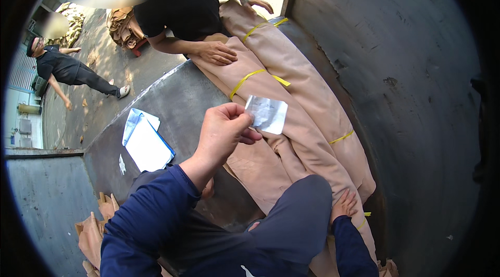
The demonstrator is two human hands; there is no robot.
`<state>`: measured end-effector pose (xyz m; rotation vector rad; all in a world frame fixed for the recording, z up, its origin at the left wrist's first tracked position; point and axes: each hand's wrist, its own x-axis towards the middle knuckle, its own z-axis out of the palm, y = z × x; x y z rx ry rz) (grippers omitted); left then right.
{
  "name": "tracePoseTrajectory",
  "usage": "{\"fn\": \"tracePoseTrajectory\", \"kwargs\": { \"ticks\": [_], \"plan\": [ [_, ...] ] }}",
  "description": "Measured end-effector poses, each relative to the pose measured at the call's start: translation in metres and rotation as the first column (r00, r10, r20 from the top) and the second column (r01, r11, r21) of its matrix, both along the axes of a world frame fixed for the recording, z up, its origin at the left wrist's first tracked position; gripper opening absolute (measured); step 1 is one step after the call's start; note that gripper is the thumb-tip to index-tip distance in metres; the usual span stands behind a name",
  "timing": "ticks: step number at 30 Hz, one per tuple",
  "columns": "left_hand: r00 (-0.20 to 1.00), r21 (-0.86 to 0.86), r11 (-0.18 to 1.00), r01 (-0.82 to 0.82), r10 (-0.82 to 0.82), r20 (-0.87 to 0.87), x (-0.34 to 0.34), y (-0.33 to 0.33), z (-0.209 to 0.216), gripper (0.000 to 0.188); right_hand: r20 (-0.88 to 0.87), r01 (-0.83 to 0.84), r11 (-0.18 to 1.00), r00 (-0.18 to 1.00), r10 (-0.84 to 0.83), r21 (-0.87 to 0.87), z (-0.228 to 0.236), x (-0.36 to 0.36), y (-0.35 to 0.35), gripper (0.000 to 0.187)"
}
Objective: The person handles small white paper labels and attaches them to large beige fabric bundles secured with yellow straps. They repeatedly pick up labels, position them on the bundles, and press them into place while other people stand nearby.
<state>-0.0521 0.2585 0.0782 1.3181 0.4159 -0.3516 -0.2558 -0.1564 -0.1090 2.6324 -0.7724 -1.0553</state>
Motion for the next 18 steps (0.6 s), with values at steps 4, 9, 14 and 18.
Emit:
{"fn": "tracePoseTrajectory", "kwargs": {
  "ticks": [4,9,14,18],
  "plan": [
    [0.995,0.053,0.997,-0.052,0.047,0.093,0.017,0.007,-0.012,0.011,-0.186,0.192,0.799,0.977,-0.102,0.570,0.032,0.074,-0.051,0.073],
    [0.991,0.119,0.991,-0.064,0.050,0.123,0.033,0.003,-0.015,0.012,0.536,0.076,0.708,0.599,-0.596,0.702,-0.010,0.189,-0.015,0.033],
    [0.982,0.111,0.988,-0.110,0.090,0.168,0.068,0.030,-0.023,0.011,0.586,0.443,0.826,0.585,-0.560,0.348,-0.052,0.230,0.071,0.056],
    [0.973,0.165,0.963,-0.215,0.198,0.114,0.126,0.061,-0.050,0.009,0.617,0.433,0.816,0.538,-0.575,0.383,-0.058,0.226,0.064,0.058]
  ]
}}
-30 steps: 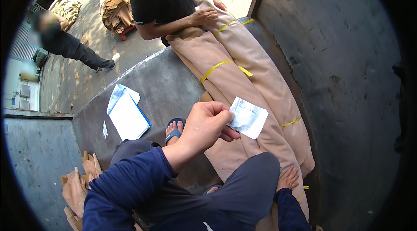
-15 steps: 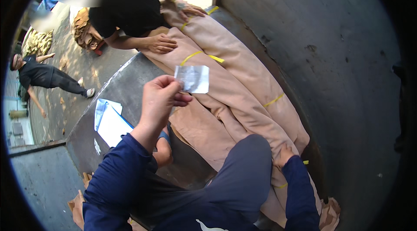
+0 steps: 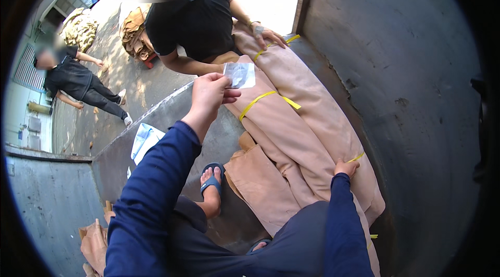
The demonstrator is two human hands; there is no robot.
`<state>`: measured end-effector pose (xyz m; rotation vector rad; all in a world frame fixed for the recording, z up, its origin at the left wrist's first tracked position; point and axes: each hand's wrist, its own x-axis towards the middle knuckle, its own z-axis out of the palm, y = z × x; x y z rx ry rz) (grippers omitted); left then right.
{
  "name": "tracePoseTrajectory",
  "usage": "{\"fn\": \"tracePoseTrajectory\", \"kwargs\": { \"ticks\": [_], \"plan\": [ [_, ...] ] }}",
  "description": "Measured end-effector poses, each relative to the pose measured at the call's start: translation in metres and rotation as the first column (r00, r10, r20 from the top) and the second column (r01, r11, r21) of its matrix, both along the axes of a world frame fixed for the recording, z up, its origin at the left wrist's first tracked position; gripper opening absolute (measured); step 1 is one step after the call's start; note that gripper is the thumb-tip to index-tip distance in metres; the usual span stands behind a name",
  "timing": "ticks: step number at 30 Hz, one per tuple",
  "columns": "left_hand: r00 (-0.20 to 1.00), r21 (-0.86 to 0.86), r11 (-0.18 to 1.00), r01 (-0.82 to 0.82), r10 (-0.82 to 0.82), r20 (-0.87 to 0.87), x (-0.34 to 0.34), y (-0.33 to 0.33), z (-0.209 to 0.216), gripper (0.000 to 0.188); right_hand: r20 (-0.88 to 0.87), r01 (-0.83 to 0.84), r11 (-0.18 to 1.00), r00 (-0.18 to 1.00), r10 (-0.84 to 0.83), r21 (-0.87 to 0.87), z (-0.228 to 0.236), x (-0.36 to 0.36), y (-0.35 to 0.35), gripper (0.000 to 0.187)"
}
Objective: The person handles small white paper labels and attaches them to large beige fabric bundles secured with yellow straps. They repeatedly pick up labels, position them on the bundles, and press them into place while other people stand nearby.
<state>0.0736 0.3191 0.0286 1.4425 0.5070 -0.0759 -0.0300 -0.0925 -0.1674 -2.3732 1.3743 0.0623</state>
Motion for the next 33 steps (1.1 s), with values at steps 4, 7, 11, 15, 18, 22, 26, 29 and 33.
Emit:
{"fn": "tracePoseTrajectory", "kwargs": {
  "ticks": [4,7,11,15,18,22,26,29,33],
  "plan": [
    [0.999,-0.152,0.987,-0.050,0.052,0.008,0.045,0.005,-0.040,0.007,0.166,0.042,0.983,0.983,-0.072,0.177,-0.020,-0.002,-0.031,0.041],
    [0.999,-0.226,0.973,-0.043,0.043,-0.005,0.061,-0.005,-0.066,0.009,0.290,0.061,0.916,0.938,-0.188,0.396,-0.042,-0.004,-0.051,0.029],
    [0.993,-0.375,0.920,0.112,-0.118,0.005,0.067,-0.031,-0.071,0.013,0.327,-0.004,0.975,0.942,-0.071,0.223,-0.060,-0.008,-0.066,0.030],
    [0.964,-0.442,0.859,0.257,-0.261,0.052,0.061,-0.061,-0.053,0.016,0.231,0.015,0.996,0.972,-0.034,0.085,-0.041,-0.007,-0.050,0.037],
    [0.925,-0.515,0.780,0.354,-0.375,0.068,0.051,-0.077,-0.041,0.020,0.574,-0.032,0.966,0.809,-0.126,0.257,0.011,0.009,-0.011,0.034],
    [0.886,-0.559,0.725,0.403,-0.461,0.041,0.043,-0.087,-0.036,0.025,0.703,-0.548,0.479,0.669,-0.241,0.685,0.115,0.042,0.063,0.039],
    [0.849,-0.565,0.697,0.442,-0.528,0.013,0.034,-0.092,-0.038,0.023,0.672,-0.625,0.273,0.729,-0.131,0.731,0.171,0.087,0.133,0.032],
    [0.819,-0.600,0.658,0.455,-0.573,-0.007,0.025,-0.088,-0.041,0.022,0.666,-0.623,0.354,0.746,0.001,0.697,0.180,0.101,0.158,0.026],
    [0.841,-0.571,0.692,0.442,-0.542,-0.006,0.014,-0.077,-0.048,0.018,0.644,-0.592,0.376,0.765,-0.015,0.712,0.176,0.094,0.166,0.023]
  ]
}}
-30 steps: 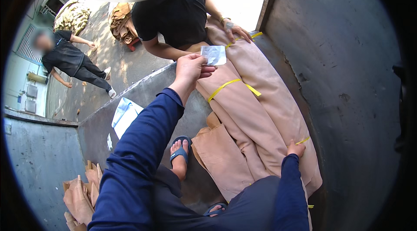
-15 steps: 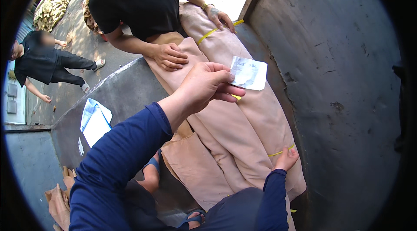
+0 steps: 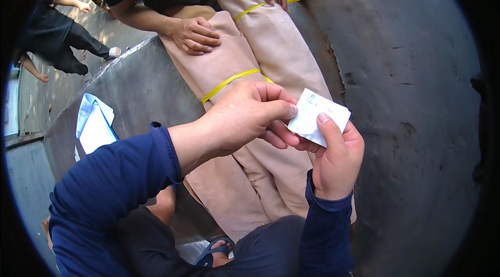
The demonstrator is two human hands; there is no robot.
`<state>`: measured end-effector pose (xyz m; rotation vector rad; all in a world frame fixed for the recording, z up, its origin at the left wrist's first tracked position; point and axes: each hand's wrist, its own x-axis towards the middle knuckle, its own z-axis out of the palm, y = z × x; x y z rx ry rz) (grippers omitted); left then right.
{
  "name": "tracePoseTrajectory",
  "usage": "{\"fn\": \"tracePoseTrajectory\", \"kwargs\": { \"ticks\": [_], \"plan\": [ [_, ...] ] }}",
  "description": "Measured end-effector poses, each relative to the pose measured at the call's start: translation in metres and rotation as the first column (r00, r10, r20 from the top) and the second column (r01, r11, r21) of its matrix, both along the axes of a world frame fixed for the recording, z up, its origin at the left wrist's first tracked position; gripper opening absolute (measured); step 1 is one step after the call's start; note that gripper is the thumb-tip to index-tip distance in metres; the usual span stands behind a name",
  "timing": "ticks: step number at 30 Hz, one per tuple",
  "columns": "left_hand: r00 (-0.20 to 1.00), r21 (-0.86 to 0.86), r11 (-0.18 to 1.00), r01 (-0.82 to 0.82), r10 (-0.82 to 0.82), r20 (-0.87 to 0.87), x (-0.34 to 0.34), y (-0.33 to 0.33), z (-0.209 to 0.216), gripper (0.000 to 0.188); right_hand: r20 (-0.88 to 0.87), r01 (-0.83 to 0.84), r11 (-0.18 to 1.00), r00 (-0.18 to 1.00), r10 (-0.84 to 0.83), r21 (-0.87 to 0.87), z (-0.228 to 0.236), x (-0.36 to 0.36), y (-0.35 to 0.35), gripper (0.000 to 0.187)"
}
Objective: The person handles small white paper labels and attaches them to large beige fabric bundles secured with yellow straps. They repeatedly pick up labels, position them on the bundles, and press them into place while other people stand nearby.
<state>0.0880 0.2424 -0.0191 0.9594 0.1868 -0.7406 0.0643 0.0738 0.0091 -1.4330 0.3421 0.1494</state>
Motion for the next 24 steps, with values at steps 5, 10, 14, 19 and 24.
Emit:
{"fn": "tracePoseTrajectory", "kwargs": {
  "ticks": [5,10,14,19,24],
  "plan": [
    [0.998,-0.077,0.997,-0.023,0.019,-0.058,-0.010,0.014,-0.011,0.019,-0.041,-0.034,0.999,0.999,0.035,0.030,-0.006,-0.010,0.003,0.023],
    [0.998,-0.019,0.999,0.034,-0.035,-0.048,-0.012,0.015,-0.020,0.020,-0.052,-0.032,0.999,0.998,0.032,0.004,-0.012,-0.012,0.009,0.024],
    [0.999,-0.042,0.999,0.021,-0.023,-0.035,-0.015,0.015,-0.024,0.020,-0.101,-0.087,0.995,0.991,0.091,0.042,-0.015,-0.012,0.009,0.030],
    [0.999,-0.108,0.994,0.020,-0.024,-0.042,-0.016,0.017,-0.028,0.019,-0.169,-0.031,0.966,0.983,0.076,0.256,-0.020,-0.012,0.010,0.028],
    [0.999,-0.164,0.986,0.008,-0.016,-0.047,-0.017,0.020,-0.029,0.017,-0.187,-0.063,0.937,0.973,0.134,0.343,-0.023,-0.009,0.010,0.028]
  ]
}}
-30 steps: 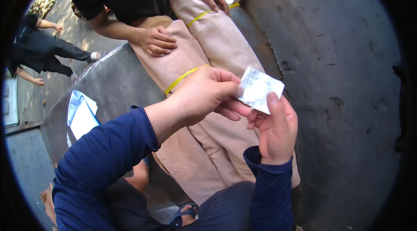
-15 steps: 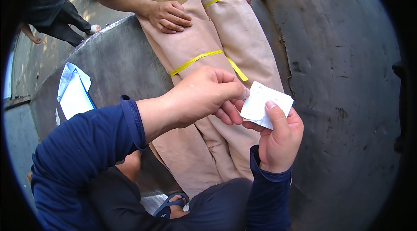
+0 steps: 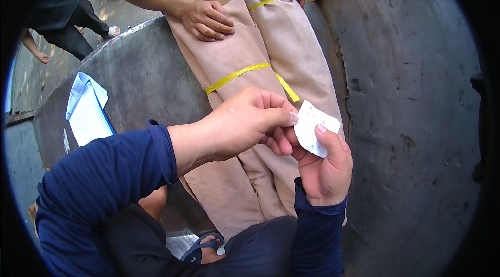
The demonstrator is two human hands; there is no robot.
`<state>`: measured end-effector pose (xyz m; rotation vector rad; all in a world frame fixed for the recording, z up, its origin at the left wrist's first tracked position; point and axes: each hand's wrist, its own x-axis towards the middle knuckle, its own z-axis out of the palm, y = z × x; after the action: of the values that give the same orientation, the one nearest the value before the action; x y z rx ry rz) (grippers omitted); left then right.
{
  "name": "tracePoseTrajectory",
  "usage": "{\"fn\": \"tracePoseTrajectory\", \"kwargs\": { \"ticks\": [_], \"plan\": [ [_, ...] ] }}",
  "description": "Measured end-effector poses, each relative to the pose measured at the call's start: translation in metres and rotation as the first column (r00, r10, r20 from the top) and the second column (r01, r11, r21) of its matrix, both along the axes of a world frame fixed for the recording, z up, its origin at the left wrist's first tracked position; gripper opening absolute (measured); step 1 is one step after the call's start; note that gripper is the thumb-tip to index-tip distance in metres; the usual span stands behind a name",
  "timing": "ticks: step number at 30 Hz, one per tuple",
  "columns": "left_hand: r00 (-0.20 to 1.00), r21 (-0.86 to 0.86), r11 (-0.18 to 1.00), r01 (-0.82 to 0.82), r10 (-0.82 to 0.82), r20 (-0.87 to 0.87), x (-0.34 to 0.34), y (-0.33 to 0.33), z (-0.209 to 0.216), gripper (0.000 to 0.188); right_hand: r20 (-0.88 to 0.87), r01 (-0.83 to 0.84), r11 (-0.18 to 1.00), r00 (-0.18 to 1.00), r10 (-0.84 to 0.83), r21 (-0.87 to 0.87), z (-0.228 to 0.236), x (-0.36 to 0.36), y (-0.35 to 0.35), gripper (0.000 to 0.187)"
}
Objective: The person handles small white paper labels and attaches them to large beige fabric bundles secured with yellow straps. They repeatedly pick up labels, position them on the bundles, and press them into place while other people stand nearby.
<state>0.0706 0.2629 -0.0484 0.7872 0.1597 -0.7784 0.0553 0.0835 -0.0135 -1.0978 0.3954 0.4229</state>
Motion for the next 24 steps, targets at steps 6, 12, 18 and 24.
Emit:
{"fn": "tracePoseTrajectory", "kwargs": {
  "ticks": [6,12,18,24],
  "plan": [
    [0.999,-0.049,0.998,-0.031,0.031,0.004,-0.002,-0.001,-0.007,0.017,-0.008,-0.007,0.999,1.000,0.007,0.034,-0.006,0.000,0.001,0.027],
    [0.998,-0.077,0.995,-0.058,0.059,0.012,-0.005,-0.002,-0.014,0.016,0.008,0.021,1.000,1.000,-0.021,0.013,-0.010,0.000,0.005,0.026],
    [0.997,-0.113,0.991,-0.078,0.076,-0.016,-0.006,-0.001,-0.018,0.016,0.079,0.074,0.987,0.995,-0.063,-0.146,-0.010,-0.001,0.012,0.026],
    [0.987,-0.108,0.985,-0.137,0.127,-0.098,-0.005,-0.002,-0.021,0.016,0.153,0.090,0.977,0.986,-0.061,-0.192,-0.014,-0.003,0.012,0.022]
  ]
}}
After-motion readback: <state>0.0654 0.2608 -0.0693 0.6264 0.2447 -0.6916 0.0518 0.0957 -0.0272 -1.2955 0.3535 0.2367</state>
